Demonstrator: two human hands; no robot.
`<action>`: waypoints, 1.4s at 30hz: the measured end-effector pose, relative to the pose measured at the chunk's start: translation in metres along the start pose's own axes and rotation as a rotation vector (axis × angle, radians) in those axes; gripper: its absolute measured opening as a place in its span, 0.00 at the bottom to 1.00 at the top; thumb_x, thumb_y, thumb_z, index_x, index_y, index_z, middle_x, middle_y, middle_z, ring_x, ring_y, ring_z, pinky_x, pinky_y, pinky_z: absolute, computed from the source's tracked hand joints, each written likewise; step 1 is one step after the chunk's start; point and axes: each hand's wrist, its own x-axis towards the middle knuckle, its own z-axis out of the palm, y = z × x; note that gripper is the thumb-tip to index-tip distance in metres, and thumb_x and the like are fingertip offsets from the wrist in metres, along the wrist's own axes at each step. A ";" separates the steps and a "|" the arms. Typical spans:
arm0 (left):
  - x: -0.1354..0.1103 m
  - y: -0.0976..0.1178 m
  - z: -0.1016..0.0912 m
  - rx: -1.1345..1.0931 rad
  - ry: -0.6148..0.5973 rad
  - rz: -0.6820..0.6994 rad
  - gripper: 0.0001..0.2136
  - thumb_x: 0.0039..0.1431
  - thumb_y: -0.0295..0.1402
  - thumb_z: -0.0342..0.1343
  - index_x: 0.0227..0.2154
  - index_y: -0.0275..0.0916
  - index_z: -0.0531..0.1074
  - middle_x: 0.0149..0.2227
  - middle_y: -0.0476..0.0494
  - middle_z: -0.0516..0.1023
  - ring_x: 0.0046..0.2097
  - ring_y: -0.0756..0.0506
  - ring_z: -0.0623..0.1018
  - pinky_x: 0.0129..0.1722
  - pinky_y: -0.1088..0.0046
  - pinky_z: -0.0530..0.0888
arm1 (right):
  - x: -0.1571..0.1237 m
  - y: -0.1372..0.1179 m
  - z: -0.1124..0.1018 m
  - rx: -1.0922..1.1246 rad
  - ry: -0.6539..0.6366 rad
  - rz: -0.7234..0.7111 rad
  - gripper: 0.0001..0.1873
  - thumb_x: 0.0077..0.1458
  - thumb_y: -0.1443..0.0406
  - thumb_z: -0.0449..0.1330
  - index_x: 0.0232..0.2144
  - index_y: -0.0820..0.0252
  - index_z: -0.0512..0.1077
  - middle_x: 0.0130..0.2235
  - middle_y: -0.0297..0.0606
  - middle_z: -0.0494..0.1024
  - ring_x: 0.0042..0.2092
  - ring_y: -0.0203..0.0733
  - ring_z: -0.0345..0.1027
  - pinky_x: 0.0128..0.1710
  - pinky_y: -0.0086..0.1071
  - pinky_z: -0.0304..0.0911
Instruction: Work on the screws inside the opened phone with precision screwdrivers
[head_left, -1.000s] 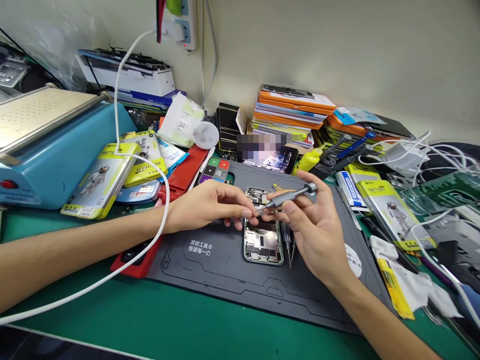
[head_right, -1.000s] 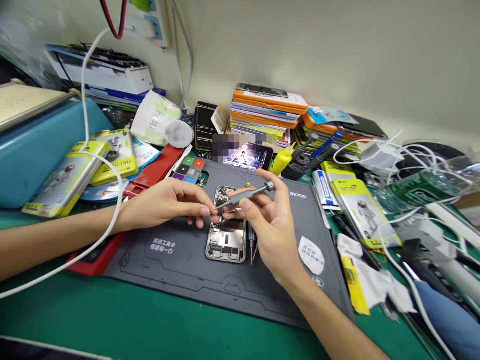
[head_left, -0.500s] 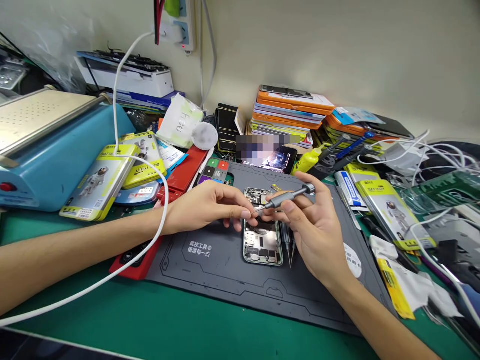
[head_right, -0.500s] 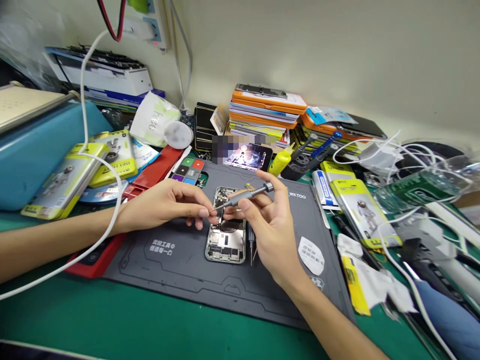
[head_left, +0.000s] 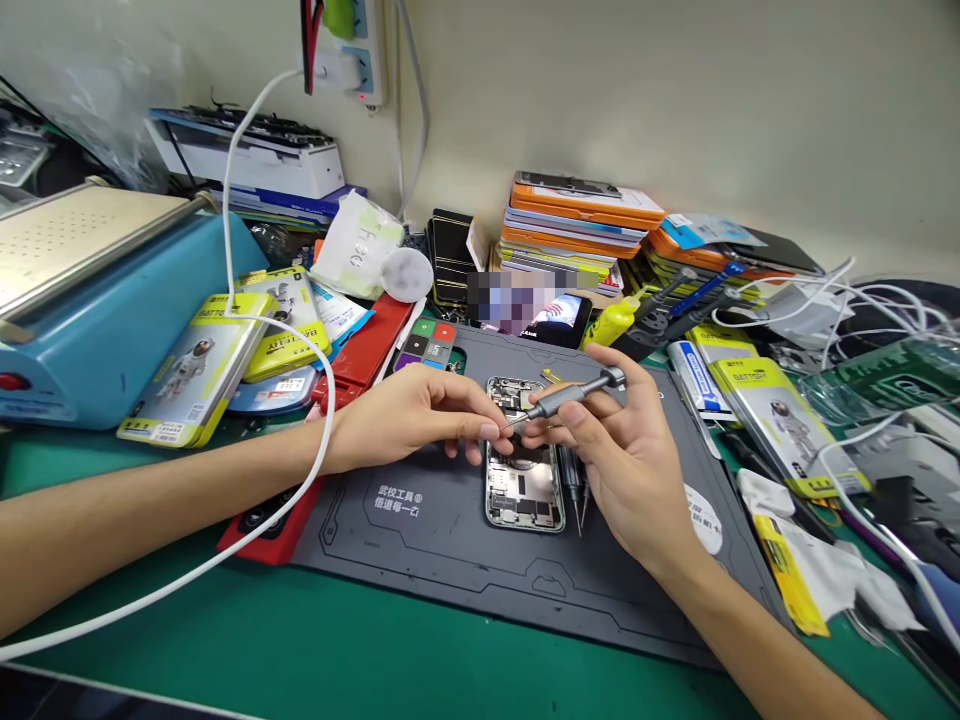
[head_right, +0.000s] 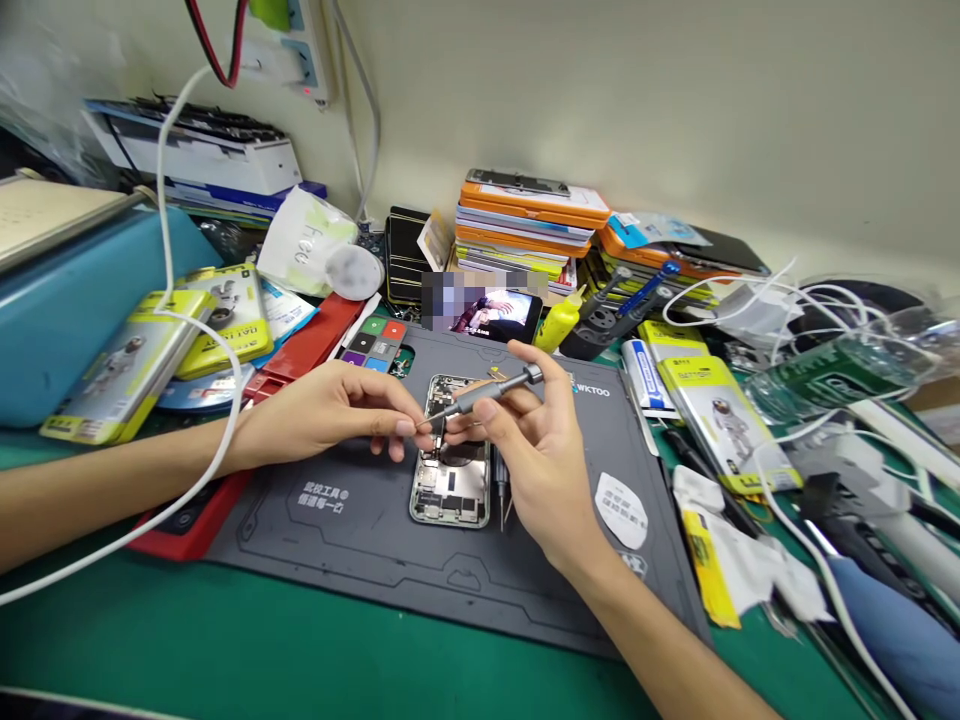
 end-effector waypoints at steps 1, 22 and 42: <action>0.000 0.000 0.000 -0.002 0.003 -0.001 0.04 0.67 0.25 0.63 0.39 0.30 0.82 0.33 0.46 0.85 0.32 0.55 0.82 0.29 0.87 0.74 | 0.000 0.000 0.000 0.000 0.001 0.004 0.31 0.65 0.61 0.68 0.63 0.49 0.59 0.43 0.36 0.84 0.38 0.42 0.84 0.38 0.35 0.82; 0.000 0.000 -0.001 0.023 -0.004 0.002 0.05 0.68 0.29 0.63 0.40 0.31 0.82 0.37 0.43 0.86 0.34 0.54 0.83 0.32 0.84 0.75 | -0.001 -0.002 0.001 -0.044 0.027 0.003 0.31 0.64 0.59 0.69 0.62 0.49 0.59 0.35 0.30 0.79 0.35 0.40 0.81 0.35 0.33 0.80; -0.001 -0.004 -0.002 0.025 -0.008 0.014 0.06 0.68 0.30 0.64 0.40 0.32 0.82 0.38 0.42 0.86 0.34 0.53 0.83 0.32 0.83 0.75 | 0.000 -0.001 0.002 -0.030 0.028 0.011 0.31 0.64 0.59 0.69 0.62 0.50 0.59 0.36 0.32 0.80 0.35 0.41 0.81 0.38 0.34 0.81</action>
